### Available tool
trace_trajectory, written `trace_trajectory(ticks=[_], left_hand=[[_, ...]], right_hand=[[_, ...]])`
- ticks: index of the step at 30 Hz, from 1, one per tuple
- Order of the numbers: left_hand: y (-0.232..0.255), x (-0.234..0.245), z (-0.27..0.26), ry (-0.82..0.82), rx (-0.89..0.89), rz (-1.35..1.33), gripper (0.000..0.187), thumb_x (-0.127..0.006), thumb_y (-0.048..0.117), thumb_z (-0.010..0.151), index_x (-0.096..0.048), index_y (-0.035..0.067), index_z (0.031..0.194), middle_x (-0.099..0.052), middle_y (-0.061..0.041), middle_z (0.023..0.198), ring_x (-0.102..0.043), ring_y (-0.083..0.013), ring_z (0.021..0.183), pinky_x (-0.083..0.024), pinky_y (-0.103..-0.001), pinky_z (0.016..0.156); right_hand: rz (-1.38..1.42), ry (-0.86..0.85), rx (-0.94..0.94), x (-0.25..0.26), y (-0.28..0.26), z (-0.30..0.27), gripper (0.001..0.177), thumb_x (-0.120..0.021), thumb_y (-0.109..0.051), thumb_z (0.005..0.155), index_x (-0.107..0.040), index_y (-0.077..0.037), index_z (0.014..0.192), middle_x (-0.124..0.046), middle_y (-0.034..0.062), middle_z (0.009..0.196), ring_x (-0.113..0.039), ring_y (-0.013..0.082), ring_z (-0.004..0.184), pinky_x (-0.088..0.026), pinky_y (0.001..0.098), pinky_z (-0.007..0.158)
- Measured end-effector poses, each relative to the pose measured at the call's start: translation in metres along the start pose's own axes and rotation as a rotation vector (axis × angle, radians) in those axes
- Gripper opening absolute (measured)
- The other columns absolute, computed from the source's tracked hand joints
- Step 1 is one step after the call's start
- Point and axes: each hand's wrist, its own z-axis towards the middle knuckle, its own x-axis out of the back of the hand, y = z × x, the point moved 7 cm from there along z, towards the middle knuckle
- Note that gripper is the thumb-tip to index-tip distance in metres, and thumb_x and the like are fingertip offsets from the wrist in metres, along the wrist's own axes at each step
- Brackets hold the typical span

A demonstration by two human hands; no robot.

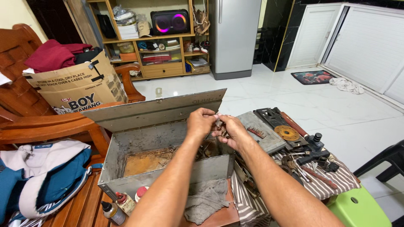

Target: The person sorts through a metal toolbox filled with various tools and hardware. They pick up items such as a metal frame, pliers, a circular saw blade, and other small parts, then place them on a nearby stool covered with a striped cloth.

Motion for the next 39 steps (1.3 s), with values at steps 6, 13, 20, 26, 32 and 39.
trace_trajectory(ticks=[6,13,20,26,32,39], left_hand=[[0.017,0.009,-0.018,0.187,-0.093,0.164,0.021,-0.078,0.026,0.084,-0.081,0.008,0.093,-0.080,-0.011,0.085,-0.078,-0.0224,0.079,-0.060,-0.037,0.078],[0.037,0.077,-0.002,0.347,-0.275,0.253,0.035,-0.059,0.035,0.097,-0.080,0.006,0.095,-0.078,-0.016,0.086,-0.076,-0.0339,0.087,-0.056,-0.044,0.084],[0.044,0.091,0.056,0.272,-0.293,0.207,0.040,-0.052,0.036,0.102,-0.078,0.006,0.095,-0.080,-0.009,0.086,-0.079,-0.0237,0.085,-0.058,-0.039,0.084],[0.035,0.096,0.107,0.269,-0.101,0.229,0.041,-0.052,0.040,0.100,-0.082,0.012,0.093,-0.081,-0.004,0.083,-0.076,-0.0200,0.083,-0.056,-0.037,0.081],[0.029,0.097,0.145,0.235,-0.007,0.334,0.041,-0.052,0.040,0.101,-0.084,0.017,0.089,-0.080,0.001,0.079,-0.075,-0.0156,0.081,-0.054,-0.036,0.084],[0.036,0.095,0.145,0.244,0.006,0.373,0.042,-0.052,0.041,0.101,-0.083,0.016,0.088,-0.080,0.001,0.078,-0.075,-0.0162,0.081,-0.054,-0.035,0.086]], right_hand=[[-0.050,0.018,0.159,0.015,0.011,0.020,0.016,-0.056,-0.024,0.105,-0.052,-0.010,0.097,-0.058,0.0049,0.071,-0.050,0.0155,0.049,-0.031,0.0279,0.035],[-1.329,0.043,0.493,-0.034,0.058,0.026,0.018,-0.061,-0.024,0.098,-0.063,-0.007,0.105,-0.070,0.0253,0.096,-0.068,0.0442,0.092,-0.053,0.0551,0.082],[-1.561,-0.371,0.446,-0.058,0.094,0.032,0.029,-0.060,-0.016,0.091,-0.067,-0.010,0.118,-0.071,0.0245,0.108,-0.066,0.0443,0.107,-0.053,0.0531,0.093],[-1.541,-0.375,0.336,-0.044,0.102,0.037,0.025,-0.061,-0.013,0.093,-0.065,-0.004,0.116,-0.071,0.0257,0.104,-0.068,0.0438,0.107,-0.055,0.0520,0.093],[-1.502,-0.473,0.382,-0.053,0.104,0.031,0.027,-0.066,-0.021,0.096,-0.065,-0.003,0.117,-0.072,0.0236,0.106,-0.068,0.0433,0.107,-0.050,0.0528,0.097],[-1.490,-0.416,0.268,-0.053,0.097,0.022,0.026,-0.063,-0.023,0.098,-0.066,-0.003,0.114,-0.073,0.0247,0.105,-0.070,0.0416,0.108,-0.054,0.0513,0.094]])
